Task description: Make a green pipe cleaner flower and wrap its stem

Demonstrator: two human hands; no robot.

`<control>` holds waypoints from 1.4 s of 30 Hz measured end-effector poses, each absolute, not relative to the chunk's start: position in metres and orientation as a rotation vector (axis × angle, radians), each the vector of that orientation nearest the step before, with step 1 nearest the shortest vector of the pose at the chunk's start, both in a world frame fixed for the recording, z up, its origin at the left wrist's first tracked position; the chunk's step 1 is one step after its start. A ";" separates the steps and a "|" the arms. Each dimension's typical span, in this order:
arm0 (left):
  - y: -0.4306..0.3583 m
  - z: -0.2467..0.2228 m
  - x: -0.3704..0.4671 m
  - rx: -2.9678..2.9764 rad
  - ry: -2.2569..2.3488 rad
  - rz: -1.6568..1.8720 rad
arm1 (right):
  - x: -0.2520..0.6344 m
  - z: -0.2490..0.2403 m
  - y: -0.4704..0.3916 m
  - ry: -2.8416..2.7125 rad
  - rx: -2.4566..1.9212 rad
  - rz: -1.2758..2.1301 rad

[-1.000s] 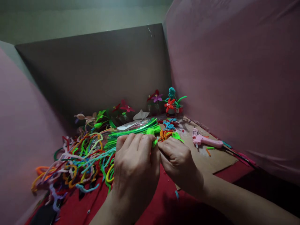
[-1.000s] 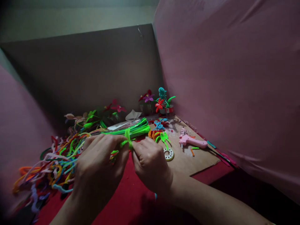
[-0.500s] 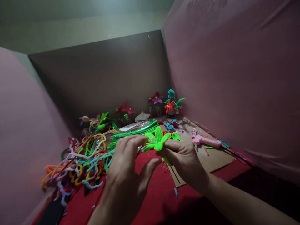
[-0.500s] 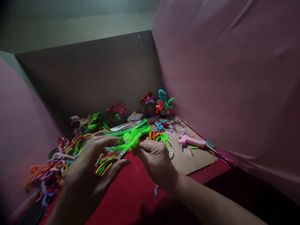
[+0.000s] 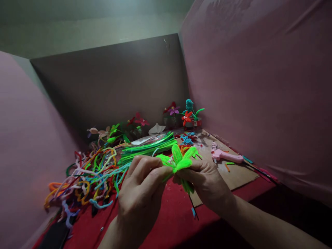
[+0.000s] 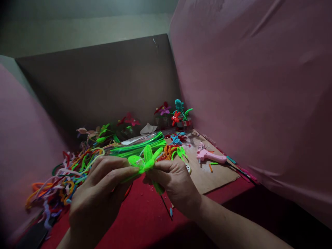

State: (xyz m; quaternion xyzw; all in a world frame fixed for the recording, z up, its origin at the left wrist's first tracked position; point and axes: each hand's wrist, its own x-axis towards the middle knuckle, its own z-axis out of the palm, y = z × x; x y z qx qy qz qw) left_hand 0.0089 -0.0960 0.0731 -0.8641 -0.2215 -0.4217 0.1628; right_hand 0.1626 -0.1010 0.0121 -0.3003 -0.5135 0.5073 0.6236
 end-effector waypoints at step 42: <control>-0.089 0.092 0.032 -3.355 -2.207 -2.205 | 0.181 0.000 -0.114 -1.323 -0.525 1.086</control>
